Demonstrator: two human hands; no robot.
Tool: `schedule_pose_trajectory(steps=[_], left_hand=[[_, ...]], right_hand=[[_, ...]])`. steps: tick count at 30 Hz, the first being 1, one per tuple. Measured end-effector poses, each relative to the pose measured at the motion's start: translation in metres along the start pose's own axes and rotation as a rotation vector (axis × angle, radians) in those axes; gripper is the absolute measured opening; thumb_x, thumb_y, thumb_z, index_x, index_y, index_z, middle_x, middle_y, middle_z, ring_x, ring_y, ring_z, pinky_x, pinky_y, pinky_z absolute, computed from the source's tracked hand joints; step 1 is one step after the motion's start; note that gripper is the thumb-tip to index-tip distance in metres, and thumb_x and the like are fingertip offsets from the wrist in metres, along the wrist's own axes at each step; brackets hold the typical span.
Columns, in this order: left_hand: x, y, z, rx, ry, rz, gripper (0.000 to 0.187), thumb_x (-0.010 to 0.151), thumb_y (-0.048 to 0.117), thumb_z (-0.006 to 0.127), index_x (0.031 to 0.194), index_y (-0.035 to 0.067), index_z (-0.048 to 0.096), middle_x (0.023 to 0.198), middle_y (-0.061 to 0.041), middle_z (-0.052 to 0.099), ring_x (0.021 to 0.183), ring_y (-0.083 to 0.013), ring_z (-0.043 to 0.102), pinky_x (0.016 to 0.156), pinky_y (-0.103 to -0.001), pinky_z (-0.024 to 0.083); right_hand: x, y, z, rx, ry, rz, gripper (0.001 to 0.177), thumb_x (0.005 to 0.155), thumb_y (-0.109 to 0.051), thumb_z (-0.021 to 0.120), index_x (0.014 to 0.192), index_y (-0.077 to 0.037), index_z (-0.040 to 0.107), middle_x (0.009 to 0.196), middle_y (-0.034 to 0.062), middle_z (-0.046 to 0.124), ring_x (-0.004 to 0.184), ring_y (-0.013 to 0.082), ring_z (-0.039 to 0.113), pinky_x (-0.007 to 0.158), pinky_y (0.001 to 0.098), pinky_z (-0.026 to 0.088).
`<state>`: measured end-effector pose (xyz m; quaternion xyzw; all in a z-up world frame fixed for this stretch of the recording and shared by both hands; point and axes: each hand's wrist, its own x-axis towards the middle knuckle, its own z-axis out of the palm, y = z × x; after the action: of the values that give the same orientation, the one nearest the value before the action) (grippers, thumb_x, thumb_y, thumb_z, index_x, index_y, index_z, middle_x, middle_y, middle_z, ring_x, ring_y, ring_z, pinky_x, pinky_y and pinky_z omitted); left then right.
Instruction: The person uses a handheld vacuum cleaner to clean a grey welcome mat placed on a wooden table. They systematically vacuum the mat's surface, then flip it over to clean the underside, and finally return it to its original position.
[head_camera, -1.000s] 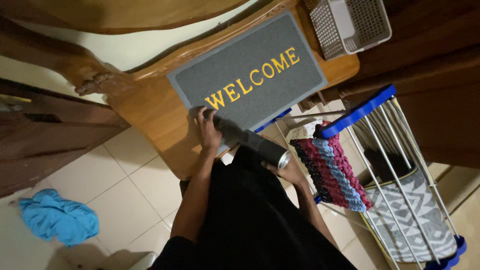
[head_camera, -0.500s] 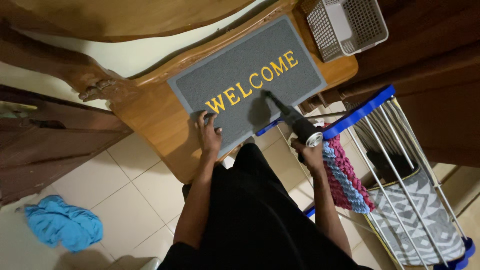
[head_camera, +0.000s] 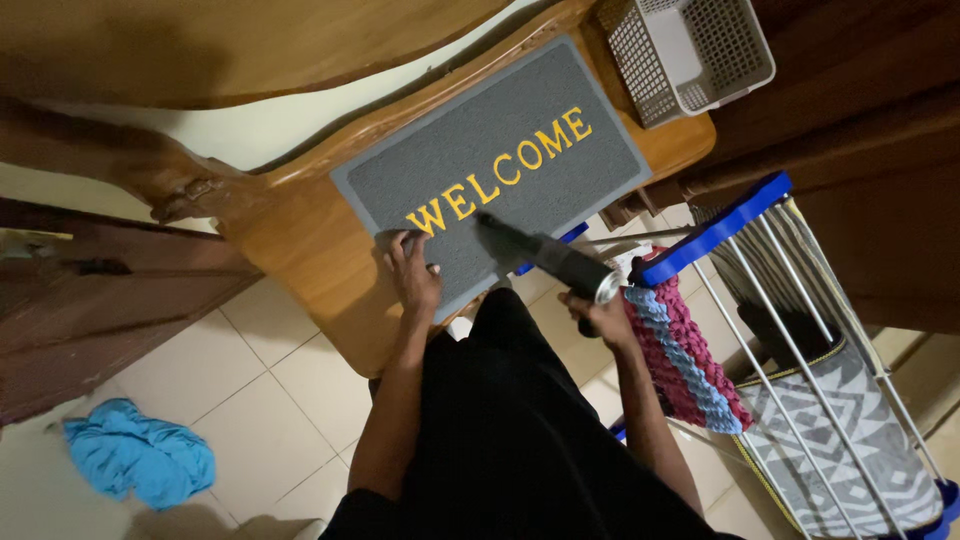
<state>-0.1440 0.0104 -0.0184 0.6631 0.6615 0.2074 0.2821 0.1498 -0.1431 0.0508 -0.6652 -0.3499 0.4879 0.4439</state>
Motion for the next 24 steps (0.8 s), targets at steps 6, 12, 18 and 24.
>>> schedule_pose_trajectory(steps=[6,12,18,24], left_hand=[[0.004,0.009,-0.002,0.036,-0.009,-0.036,0.063,0.07,0.0,0.087,0.126,0.022,0.068,0.145,-0.011,0.041,0.134,-0.0373,0.04,0.113,-0.049,0.039],[0.01,0.041,-0.001,0.047,-0.073,-0.01,0.073,0.067,0.006,0.091,0.134,0.02,0.065,0.145,-0.018,0.038,0.135,-0.0402,0.037,0.11,-0.053,0.036],[0.019,0.081,0.037,0.03,-0.127,0.075,0.079,0.064,0.017,0.095,0.137,0.023,0.064,0.152,-0.017,0.038,0.146,-0.0407,0.03,0.121,-0.054,0.031],[0.027,0.1,0.092,-0.103,-0.133,0.188,0.089,0.063,0.023,0.093,0.145,0.018,0.059,0.173,-0.016,0.014,0.158,-0.0449,0.003,0.125,-0.066,0.011]], right_hand=[[0.01,-0.028,-0.02,0.044,0.271,0.157,0.012,0.085,-0.004,0.074,0.087,-0.002,0.063,0.067,0.0085,0.06,0.053,0.0172,0.06,0.046,0.0325,0.042],[0.012,-0.043,-0.02,0.035,-0.016,0.024,0.013,0.08,-0.005,0.073,0.092,-0.003,0.069,0.073,0.0027,0.068,0.055,0.012,0.061,0.048,0.0281,0.049],[0.033,-0.039,-0.048,-0.004,0.045,0.12,0.022,0.083,-0.004,0.08,0.095,-0.001,0.062,0.067,0.004,0.06,0.051,0.0135,0.056,0.044,0.0313,0.043],[0.066,-0.027,-0.105,0.032,0.227,0.003,0.023,0.081,-0.001,0.078,0.099,-0.003,0.064,0.073,0.0031,0.065,0.054,0.0125,0.058,0.048,0.0296,0.046]])
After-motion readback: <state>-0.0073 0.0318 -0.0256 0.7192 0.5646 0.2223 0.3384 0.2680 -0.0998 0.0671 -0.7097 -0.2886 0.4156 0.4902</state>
